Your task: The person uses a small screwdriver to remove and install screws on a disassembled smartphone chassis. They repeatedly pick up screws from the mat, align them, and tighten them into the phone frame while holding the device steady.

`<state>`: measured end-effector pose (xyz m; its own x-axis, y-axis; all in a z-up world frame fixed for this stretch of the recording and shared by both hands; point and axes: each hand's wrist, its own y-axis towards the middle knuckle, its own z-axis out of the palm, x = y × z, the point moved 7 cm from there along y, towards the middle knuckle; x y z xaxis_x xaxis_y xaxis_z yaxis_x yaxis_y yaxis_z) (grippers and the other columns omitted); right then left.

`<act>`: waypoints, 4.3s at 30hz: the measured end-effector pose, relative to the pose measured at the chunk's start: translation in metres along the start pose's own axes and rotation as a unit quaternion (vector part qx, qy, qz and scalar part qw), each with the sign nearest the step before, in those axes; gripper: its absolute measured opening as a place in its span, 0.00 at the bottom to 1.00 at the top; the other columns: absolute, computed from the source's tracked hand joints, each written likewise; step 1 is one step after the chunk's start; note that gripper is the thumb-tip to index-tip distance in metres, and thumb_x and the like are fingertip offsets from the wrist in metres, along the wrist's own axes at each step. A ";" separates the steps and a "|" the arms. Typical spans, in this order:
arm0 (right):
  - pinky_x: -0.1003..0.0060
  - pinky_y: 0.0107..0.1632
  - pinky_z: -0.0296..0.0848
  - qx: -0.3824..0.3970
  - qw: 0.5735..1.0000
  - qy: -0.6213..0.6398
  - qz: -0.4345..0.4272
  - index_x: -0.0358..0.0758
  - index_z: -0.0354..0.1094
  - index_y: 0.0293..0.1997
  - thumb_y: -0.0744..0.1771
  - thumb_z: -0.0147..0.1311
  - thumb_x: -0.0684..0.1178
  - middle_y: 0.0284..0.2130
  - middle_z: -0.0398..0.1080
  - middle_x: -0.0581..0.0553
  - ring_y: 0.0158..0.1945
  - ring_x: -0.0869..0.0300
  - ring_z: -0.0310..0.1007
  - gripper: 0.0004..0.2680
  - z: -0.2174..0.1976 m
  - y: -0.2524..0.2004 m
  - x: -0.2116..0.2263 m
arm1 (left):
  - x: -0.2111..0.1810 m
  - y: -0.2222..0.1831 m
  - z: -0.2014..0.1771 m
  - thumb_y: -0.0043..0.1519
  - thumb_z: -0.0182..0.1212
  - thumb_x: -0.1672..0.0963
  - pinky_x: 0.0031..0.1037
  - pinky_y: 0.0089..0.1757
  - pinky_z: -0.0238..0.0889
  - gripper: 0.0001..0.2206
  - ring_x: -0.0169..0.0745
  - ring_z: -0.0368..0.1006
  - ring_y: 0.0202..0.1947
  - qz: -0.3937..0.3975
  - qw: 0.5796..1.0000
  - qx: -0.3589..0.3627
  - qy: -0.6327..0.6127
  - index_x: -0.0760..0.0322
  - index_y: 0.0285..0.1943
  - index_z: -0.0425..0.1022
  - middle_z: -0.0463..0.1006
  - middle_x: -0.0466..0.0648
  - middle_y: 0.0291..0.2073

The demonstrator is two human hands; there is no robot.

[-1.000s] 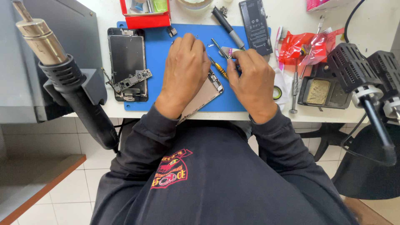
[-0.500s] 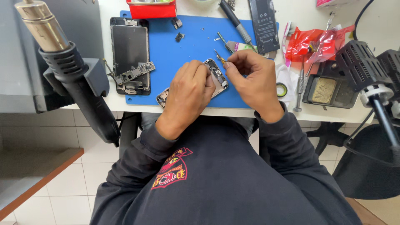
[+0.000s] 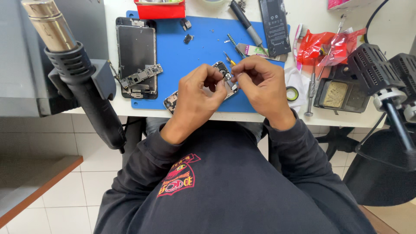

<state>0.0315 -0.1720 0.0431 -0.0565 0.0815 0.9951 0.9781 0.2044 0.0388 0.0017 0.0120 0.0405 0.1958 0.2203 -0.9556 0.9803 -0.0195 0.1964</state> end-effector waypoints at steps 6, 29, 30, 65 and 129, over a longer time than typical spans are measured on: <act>0.65 0.47 0.84 -0.004 1.000 0.016 -0.014 0.28 0.77 0.56 0.71 0.64 0.30 0.46 0.79 0.37 0.48 0.57 0.85 0.08 0.001 -0.001 -0.003 | 0.004 0.000 0.001 0.66 0.67 0.62 0.30 0.37 0.71 0.07 0.36 0.77 0.30 -0.060 0.996 0.010 -0.069 0.62 0.50 0.76 0.84 0.48 0.33; 0.66 0.43 0.83 0.018 1.000 0.015 -0.014 0.31 0.75 0.54 0.72 0.69 0.32 0.44 0.80 0.39 0.45 0.60 0.84 0.08 0.011 0.007 0.004 | 0.014 -0.002 0.002 0.71 0.63 0.63 0.32 0.40 0.75 0.07 0.41 0.82 0.38 -0.072 0.990 0.027 -0.121 0.65 0.56 0.76 0.84 0.52 0.38; 0.65 0.43 0.83 0.016 1.000 0.014 -0.022 0.30 0.76 0.54 0.72 0.69 0.32 0.44 0.80 0.38 0.45 0.59 0.84 0.08 0.012 0.006 0.007 | 0.015 -0.003 0.003 0.71 0.62 0.63 0.31 0.40 0.75 0.08 0.40 0.83 0.39 -0.077 0.988 0.028 -0.134 0.65 0.57 0.76 0.84 0.52 0.38; 0.54 0.43 0.81 -0.022 0.844 -0.487 -0.225 0.34 0.80 0.45 0.74 0.66 0.40 0.36 0.75 0.43 0.40 0.46 0.82 0.02 0.028 -0.040 0.034 | -0.032 -0.008 -0.016 0.71 0.67 0.63 0.38 0.45 0.69 0.06 0.53 0.75 0.48 0.194 0.938 -0.001 0.288 0.67 0.54 0.85 0.77 0.50 0.44; 0.59 0.41 0.75 0.056 0.785 -0.582 -0.207 0.41 0.83 0.47 0.72 0.67 0.45 0.37 0.70 0.49 0.40 0.52 0.79 0.02 0.037 -0.033 0.001 | 0.001 -0.018 0.013 0.67 0.66 0.61 0.49 0.55 0.56 0.08 0.51 0.70 0.46 0.334 0.825 0.063 0.451 0.61 0.53 0.85 0.72 0.51 0.43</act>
<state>-0.0088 -0.1424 0.0396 -0.5740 0.8068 0.1399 0.8070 0.5284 0.2636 -0.0150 0.0002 0.0334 0.6517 0.7543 -0.0790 0.6663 -0.5196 0.5348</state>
